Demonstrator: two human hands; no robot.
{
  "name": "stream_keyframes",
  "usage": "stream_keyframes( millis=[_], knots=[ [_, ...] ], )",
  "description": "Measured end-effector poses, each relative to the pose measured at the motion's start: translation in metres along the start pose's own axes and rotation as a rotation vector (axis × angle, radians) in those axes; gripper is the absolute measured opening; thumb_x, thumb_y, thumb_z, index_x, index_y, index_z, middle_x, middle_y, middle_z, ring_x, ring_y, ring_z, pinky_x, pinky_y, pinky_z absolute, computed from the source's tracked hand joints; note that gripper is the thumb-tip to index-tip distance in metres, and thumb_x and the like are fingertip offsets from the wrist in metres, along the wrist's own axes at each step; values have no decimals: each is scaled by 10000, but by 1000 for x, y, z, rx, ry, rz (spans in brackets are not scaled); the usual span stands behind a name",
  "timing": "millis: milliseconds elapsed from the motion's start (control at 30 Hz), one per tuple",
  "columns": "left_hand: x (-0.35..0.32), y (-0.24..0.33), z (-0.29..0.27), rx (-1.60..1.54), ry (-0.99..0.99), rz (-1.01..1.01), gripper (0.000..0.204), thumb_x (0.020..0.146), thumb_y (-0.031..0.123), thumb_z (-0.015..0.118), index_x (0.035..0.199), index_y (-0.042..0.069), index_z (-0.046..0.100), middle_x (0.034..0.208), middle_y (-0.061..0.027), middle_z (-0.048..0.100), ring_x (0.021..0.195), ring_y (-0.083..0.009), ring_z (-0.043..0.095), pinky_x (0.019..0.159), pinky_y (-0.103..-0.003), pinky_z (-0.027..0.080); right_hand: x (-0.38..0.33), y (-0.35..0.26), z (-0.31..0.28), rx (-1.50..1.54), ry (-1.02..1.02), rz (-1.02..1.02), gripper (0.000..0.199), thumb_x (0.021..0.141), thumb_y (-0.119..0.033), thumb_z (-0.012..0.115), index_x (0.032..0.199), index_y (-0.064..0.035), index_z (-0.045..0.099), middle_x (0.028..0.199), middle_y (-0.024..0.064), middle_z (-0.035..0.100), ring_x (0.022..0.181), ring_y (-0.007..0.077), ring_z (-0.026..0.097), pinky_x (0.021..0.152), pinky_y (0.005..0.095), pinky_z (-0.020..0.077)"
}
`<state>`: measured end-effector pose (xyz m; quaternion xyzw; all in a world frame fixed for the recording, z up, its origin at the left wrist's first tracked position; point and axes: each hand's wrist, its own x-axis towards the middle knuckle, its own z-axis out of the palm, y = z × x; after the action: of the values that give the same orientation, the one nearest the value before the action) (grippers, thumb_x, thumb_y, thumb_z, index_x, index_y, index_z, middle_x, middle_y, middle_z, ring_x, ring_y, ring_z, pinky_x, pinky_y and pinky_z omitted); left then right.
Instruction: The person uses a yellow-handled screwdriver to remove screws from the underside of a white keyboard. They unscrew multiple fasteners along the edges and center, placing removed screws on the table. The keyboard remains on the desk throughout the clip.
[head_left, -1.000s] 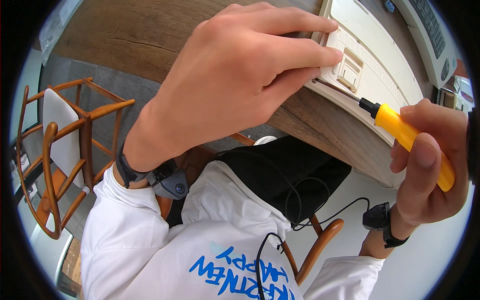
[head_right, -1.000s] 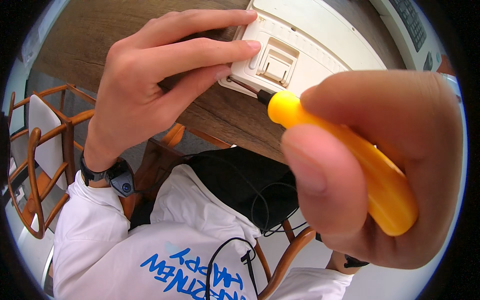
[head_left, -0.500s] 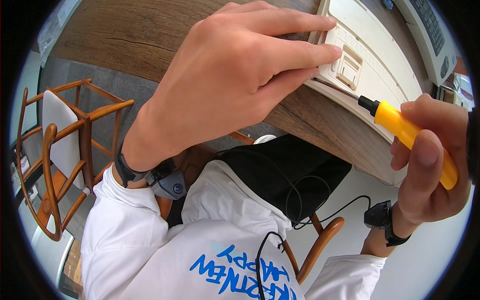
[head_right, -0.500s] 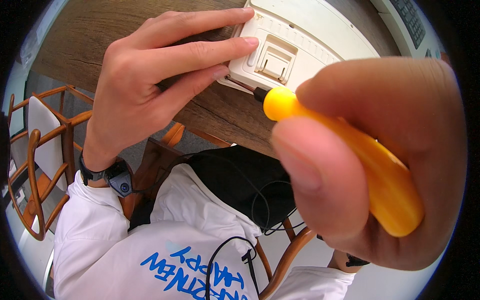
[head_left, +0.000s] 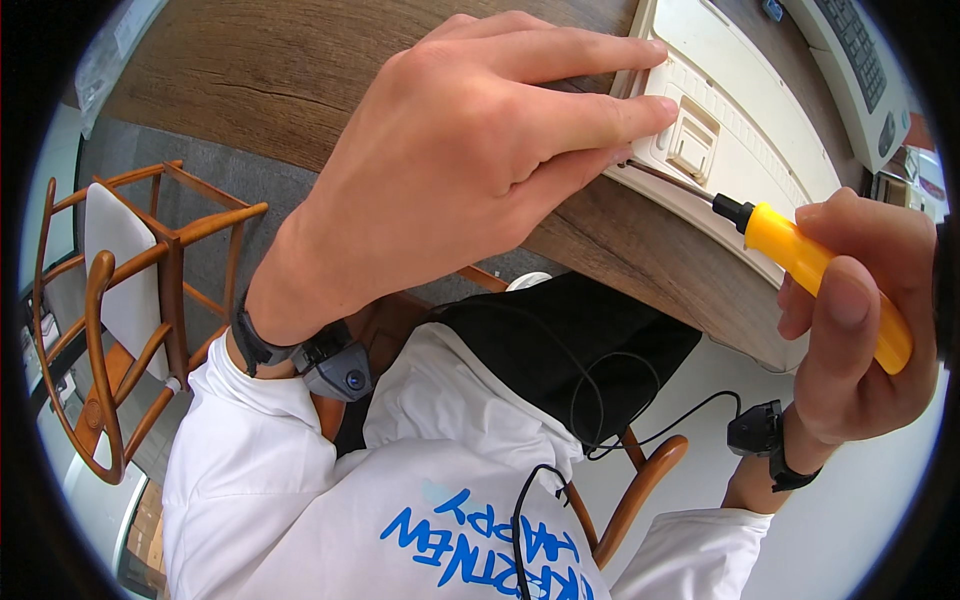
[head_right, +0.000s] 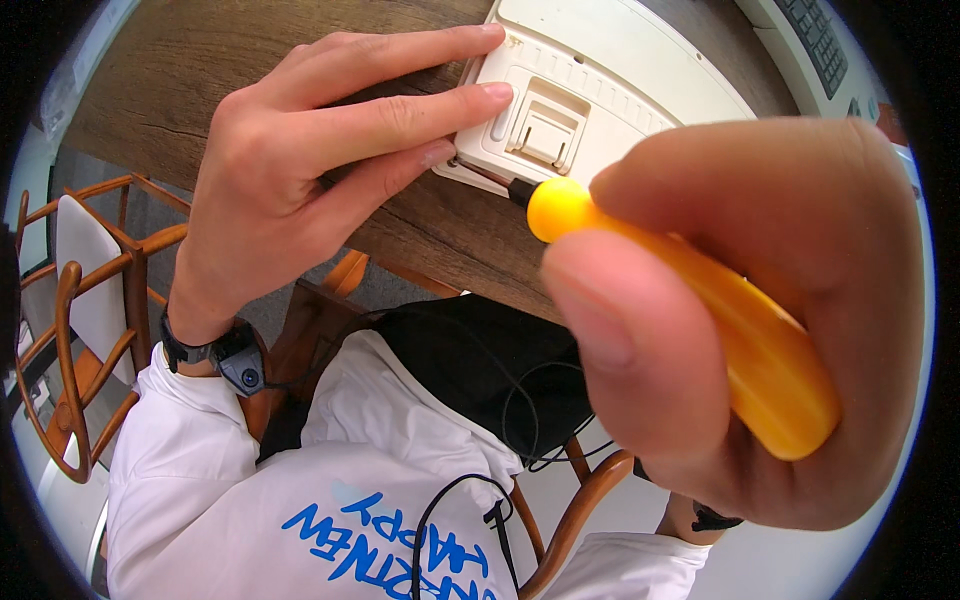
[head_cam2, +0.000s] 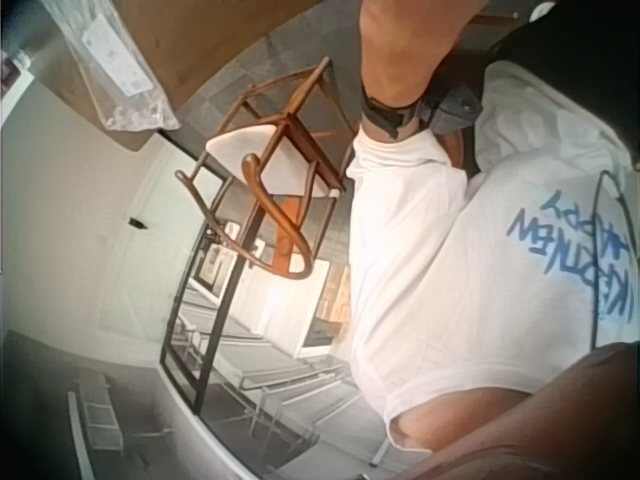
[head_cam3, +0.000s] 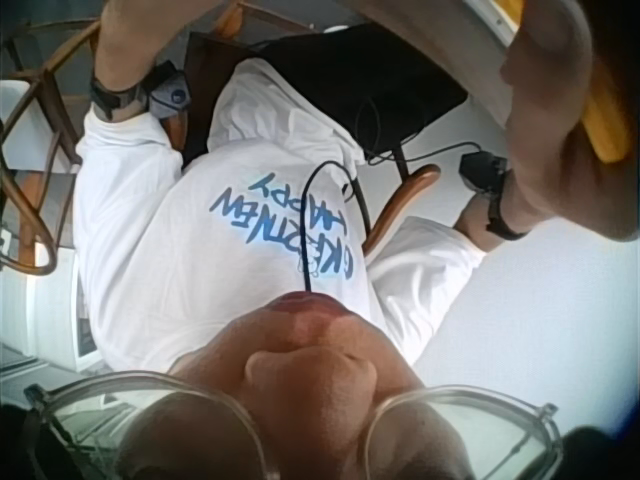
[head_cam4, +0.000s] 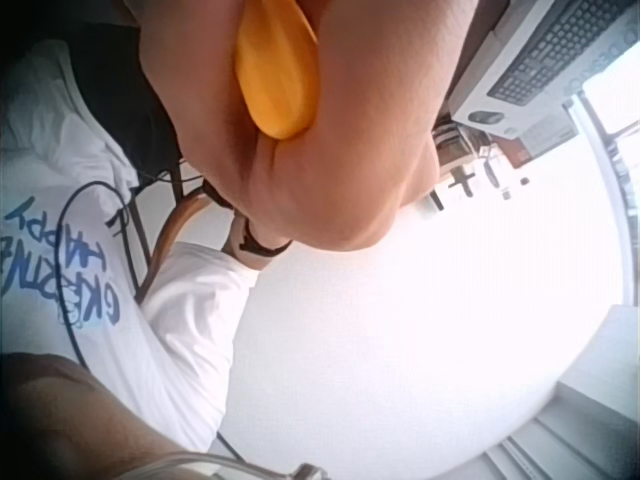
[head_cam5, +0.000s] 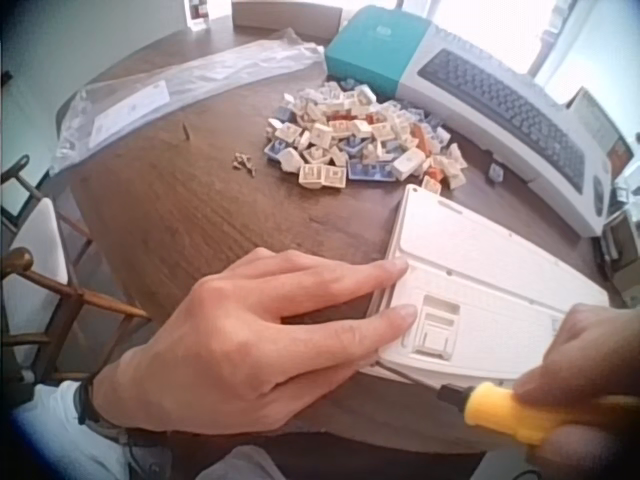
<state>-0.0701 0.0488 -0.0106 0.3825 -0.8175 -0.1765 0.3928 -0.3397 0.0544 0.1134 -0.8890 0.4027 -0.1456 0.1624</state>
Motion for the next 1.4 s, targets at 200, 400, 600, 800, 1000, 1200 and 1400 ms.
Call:
stream_keyframes(
  millis=[200, 400, 600, 800, 1000, 1200, 1400],
  knots=[
    [-2, -19, 8, -53, 118, 225, 346, 928, 110, 765, 1271, 66, 755, 1333, -204, 693, 1127, -303, 718, 956, -384, 572, 1, 0, 1, 4, 2, -5, 160, 998, -141, 633, 1121, -41, 614, 926, 111, 640, 706, 141, 604, 655, 206, 484],
    [-5, -22, 10, -15, 109, 238, 351, 935, 121, 762, 1283, 72, 753, 1335, -202, 693, 1138, -304, 716, 968, -390, 571, 1, 0, 1, 3, 5, -9, 156, 997, -134, 631, 1122, -44, 610, 931, 114, 638, 719, 144, 605, 661, 207, 484],
    [-5, -21, 10, -57, 107, 215, 344, 955, 151, 757, 1293, 85, 753, 1345, -194, 692, 1154, -299, 713, 971, -385, 569, 2, -1, 2, 1, 3, -14, 152, 996, -126, 628, 1123, -46, 606, 936, 117, 635, 731, 148, 606, 667, 208, 485],
    [-2, -11, -2, 15, -13, 123, 344, 953, 149, 759, 1293, 100, 757, 1356, -185, 690, 1150, -293, 717, 973, -382, 566, 3, 0, 1, -2, 2, -17, 150, 995, -119, 626, 1124, -49, 603, 941, 120, 633, 744, 152, 606, 673, 209, 485],
    [0, -13, 0, -27, 36, 154, 348, 953, 146, 758, 1298, 108, 756, 1377, -184, 682, 1156, -293, 718, 977, -381, 564, 4, -1, 1, -5, -1, -20, 147, 994, -112, 624, 1126, -52, 599, 946, 123, 630, 756, 156, 607, 680, 210, 486],
    [-4, -20, 6, -44, 59, 173, 339, 959, 145, 753, 1296, 110, 758, 1382, -182, 681, 1162, -290, 716, 974, -373, 564, 5, -1, 2, -5, -4, -29, 146, 993, -105, 621, 1127, -54, 596, 951, 126, 628, 769, 159, 608, 686, 212, 486],
    [0, -9, -4, 32, -55, 115, 336, 960, 142, 754, 1293, 110, 760, 1380, -182, 683, 1158, -287, 715, 966, -372, 566, 8, 1, 1, -6, -9, -47, 145, 992, -98, 619, 1128, -57, 592, 956, 130, 625, 781, 163, 609, 692, 213, 487]
  ],
)
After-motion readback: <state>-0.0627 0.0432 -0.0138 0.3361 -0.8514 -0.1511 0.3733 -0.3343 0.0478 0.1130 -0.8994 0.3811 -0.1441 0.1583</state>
